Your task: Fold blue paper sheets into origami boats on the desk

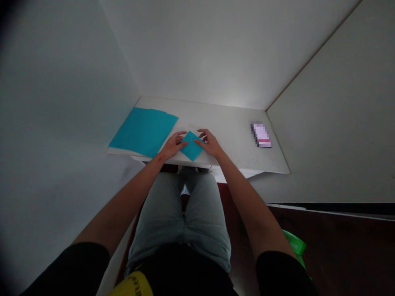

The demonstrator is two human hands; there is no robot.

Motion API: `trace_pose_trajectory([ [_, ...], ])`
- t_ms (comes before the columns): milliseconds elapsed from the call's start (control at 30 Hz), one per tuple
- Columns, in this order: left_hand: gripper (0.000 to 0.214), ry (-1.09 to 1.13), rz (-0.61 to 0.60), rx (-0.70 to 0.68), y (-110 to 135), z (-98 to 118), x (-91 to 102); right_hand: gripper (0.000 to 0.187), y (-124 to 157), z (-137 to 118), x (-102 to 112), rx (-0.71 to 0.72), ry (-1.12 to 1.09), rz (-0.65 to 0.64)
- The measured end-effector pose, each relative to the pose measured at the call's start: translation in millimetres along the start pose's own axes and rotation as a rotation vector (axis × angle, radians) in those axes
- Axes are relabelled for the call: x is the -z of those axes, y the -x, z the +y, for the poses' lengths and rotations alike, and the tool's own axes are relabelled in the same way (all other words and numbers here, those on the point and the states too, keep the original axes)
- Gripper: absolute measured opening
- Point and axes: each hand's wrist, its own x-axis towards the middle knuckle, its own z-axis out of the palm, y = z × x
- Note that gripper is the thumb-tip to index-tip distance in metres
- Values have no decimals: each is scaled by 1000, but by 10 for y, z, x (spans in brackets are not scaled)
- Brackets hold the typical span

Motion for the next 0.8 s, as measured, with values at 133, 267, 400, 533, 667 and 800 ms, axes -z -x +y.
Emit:
trace_pose_trajectory([
  [133, 64, -50, 40, -34, 34, 22, -30, 59, 324, 80, 153, -43, -126, -19],
  [267, 52, -159, 3, -29, 93, 79, -61, 54, 523, 170, 200, -86, -173, 47],
  [400, 40, -290, -57, -16, 140, 138, -83, 56, 521, 252, 217, -118, -269, 165],
  [533, 34, -362, -85, -46, 151, 157, -78, 53, 475, 282, 228, -141, -342, 176],
  [667, 32, -325, -73, -46, 128, 158, -71, 40, 488, 260, 254, -143, -352, 184],
  [800, 29, -290, -62, -6, 108, 182, -68, 32, 519, 208, 287, -143, -282, 135],
])
